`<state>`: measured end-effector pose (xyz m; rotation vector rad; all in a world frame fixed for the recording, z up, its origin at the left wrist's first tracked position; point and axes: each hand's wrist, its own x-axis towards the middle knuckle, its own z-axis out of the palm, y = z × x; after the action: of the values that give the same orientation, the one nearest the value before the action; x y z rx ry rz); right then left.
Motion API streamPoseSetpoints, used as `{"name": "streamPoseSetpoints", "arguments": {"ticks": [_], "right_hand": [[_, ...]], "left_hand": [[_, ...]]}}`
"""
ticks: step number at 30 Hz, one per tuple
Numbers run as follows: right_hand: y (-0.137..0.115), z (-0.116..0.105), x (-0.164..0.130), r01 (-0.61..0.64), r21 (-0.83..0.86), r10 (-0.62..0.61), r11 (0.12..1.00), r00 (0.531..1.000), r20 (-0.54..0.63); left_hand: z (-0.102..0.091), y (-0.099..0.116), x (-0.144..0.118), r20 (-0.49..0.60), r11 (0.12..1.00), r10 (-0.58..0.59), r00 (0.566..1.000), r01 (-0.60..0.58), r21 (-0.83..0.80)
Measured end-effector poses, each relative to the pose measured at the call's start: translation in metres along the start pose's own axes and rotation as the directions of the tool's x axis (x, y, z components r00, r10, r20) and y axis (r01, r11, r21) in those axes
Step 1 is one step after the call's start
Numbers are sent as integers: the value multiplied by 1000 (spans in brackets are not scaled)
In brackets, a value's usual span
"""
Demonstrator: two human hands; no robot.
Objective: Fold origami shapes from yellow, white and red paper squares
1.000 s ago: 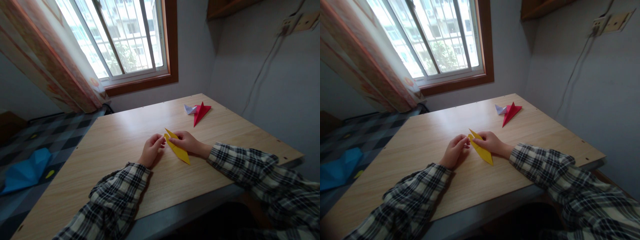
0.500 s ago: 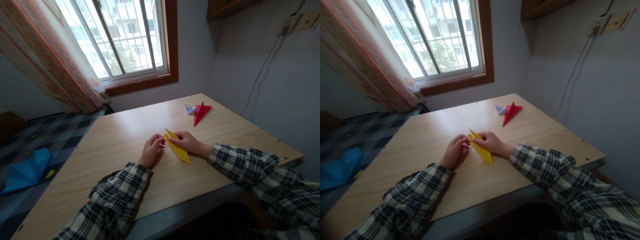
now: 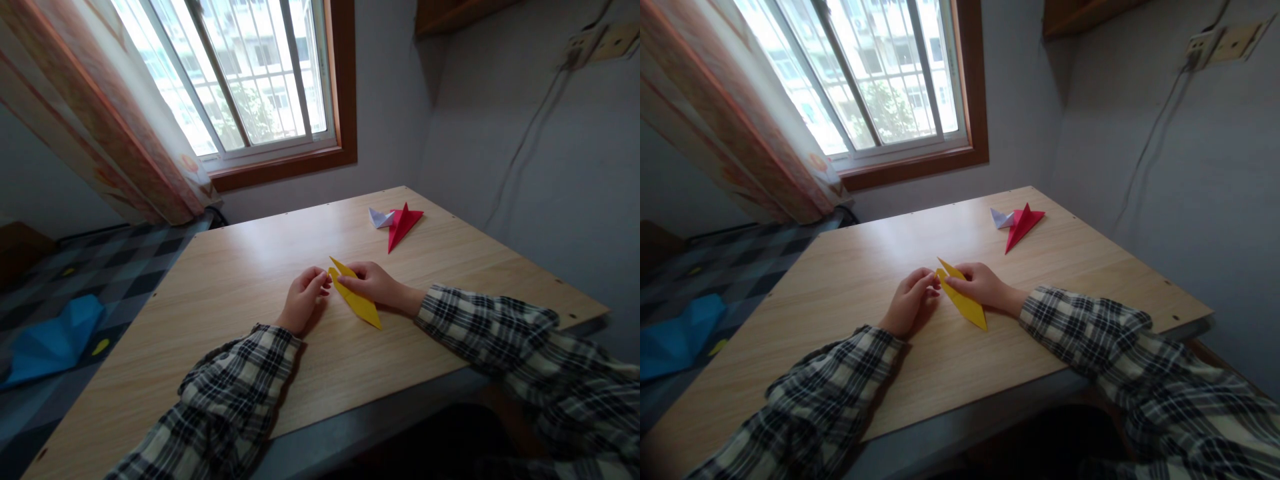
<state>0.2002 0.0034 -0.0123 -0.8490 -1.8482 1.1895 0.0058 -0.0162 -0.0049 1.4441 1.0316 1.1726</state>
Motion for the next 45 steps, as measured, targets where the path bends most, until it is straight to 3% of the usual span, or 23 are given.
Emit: {"name": "streamPoseSetpoints", "arguments": {"ticks": [24,45], "right_hand": [[-2,0,0,-4,-10,4,1000,1000,-12],[-2,1,-1,-14,17,14,1000,1000,-12]], "left_hand": [[1,0,0,4,998,-24,1000,24,-58],[-1,-1,1,15,1000,-2,1000,2,-5]]}}
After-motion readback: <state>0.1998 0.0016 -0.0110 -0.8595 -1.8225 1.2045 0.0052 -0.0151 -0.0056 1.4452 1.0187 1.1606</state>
